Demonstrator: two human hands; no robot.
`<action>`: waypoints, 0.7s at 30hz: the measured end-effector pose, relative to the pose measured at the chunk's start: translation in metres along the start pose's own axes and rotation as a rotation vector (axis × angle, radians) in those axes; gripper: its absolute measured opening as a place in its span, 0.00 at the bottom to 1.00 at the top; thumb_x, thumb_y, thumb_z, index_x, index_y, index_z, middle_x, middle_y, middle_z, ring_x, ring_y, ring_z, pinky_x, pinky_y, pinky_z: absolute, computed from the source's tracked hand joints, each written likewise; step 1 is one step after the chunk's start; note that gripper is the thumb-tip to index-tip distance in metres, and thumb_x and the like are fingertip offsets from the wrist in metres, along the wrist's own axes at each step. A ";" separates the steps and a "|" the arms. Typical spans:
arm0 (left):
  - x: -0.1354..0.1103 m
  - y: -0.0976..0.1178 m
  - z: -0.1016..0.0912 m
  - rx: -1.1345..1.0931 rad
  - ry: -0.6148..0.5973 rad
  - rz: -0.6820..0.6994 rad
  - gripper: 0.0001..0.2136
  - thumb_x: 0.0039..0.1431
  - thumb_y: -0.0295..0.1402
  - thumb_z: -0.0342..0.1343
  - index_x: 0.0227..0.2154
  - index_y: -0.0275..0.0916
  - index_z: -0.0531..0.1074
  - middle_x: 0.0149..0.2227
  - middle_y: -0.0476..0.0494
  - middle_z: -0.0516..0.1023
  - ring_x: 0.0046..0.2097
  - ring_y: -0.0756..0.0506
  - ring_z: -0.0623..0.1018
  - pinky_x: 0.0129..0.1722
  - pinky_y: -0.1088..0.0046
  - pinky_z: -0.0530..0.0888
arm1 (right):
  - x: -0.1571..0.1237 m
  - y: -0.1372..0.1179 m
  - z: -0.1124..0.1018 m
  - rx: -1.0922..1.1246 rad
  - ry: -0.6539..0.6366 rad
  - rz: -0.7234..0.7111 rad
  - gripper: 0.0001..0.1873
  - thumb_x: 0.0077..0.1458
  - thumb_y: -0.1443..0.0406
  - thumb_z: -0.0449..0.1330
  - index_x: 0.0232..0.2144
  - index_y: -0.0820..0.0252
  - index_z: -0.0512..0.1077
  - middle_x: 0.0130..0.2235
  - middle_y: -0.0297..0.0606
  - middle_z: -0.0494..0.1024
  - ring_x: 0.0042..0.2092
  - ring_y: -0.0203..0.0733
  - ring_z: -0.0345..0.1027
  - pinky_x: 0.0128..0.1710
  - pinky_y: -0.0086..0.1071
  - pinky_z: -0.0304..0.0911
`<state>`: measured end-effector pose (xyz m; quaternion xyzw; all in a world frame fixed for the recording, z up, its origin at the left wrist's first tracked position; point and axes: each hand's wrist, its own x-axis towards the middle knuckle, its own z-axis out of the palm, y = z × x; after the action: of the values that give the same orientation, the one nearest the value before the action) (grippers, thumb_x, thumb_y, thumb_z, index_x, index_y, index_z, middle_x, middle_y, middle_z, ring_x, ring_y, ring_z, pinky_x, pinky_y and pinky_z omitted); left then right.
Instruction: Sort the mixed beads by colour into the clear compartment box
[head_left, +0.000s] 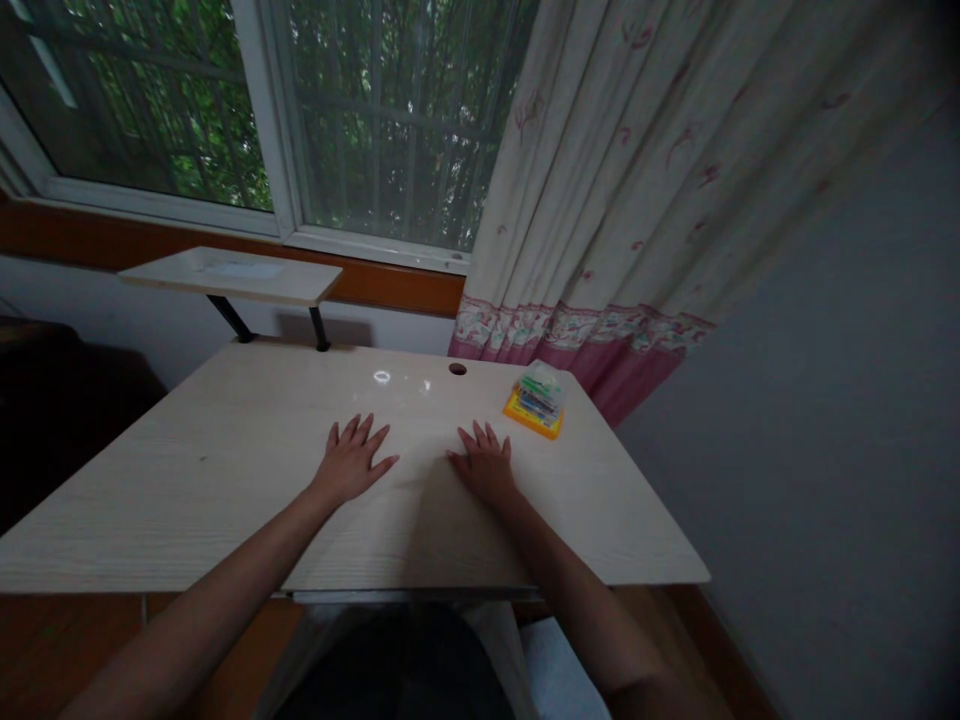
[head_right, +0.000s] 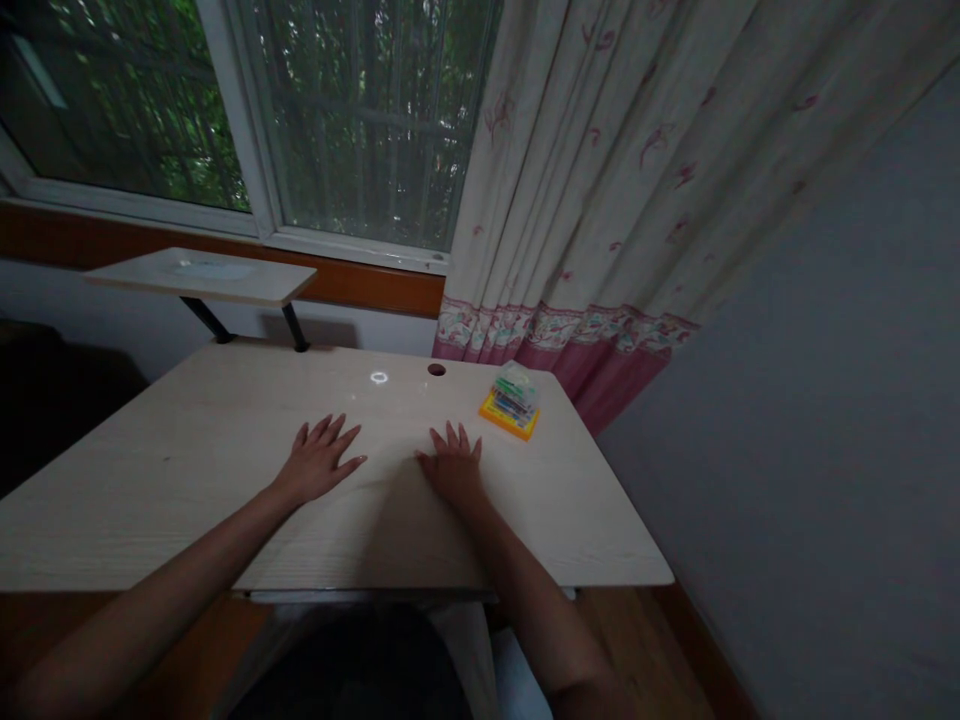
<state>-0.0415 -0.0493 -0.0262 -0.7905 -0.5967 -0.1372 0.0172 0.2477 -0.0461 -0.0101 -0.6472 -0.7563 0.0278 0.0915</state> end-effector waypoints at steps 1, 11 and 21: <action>0.000 0.000 0.000 -0.001 -0.004 0.002 0.32 0.63 0.59 0.39 0.64 0.49 0.60 0.69 0.37 0.53 0.70 0.32 0.51 0.65 0.42 0.46 | 0.000 0.000 0.000 0.000 -0.005 0.002 0.35 0.63 0.42 0.43 0.66 0.50 0.57 0.70 0.44 0.51 0.71 0.56 0.37 0.65 0.61 0.31; 0.001 0.002 0.000 0.001 0.000 -0.001 0.32 0.63 0.59 0.41 0.64 0.49 0.60 0.69 0.38 0.53 0.69 0.31 0.52 0.65 0.42 0.46 | 0.000 -0.002 -0.003 -0.021 -0.034 0.010 0.35 0.63 0.43 0.42 0.66 0.50 0.56 0.70 0.44 0.49 0.71 0.55 0.36 0.65 0.61 0.30; 0.001 0.002 -0.003 0.010 -0.021 -0.006 0.33 0.63 0.59 0.40 0.64 0.48 0.60 0.69 0.37 0.53 0.70 0.32 0.51 0.65 0.43 0.46 | 0.000 -0.003 -0.002 -0.008 -0.021 0.007 0.35 0.63 0.42 0.42 0.66 0.50 0.56 0.70 0.44 0.49 0.71 0.55 0.37 0.66 0.60 0.31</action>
<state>-0.0396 -0.0491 -0.0228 -0.7899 -0.6000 -0.1262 0.0143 0.2452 -0.0470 -0.0078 -0.6499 -0.7550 0.0321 0.0810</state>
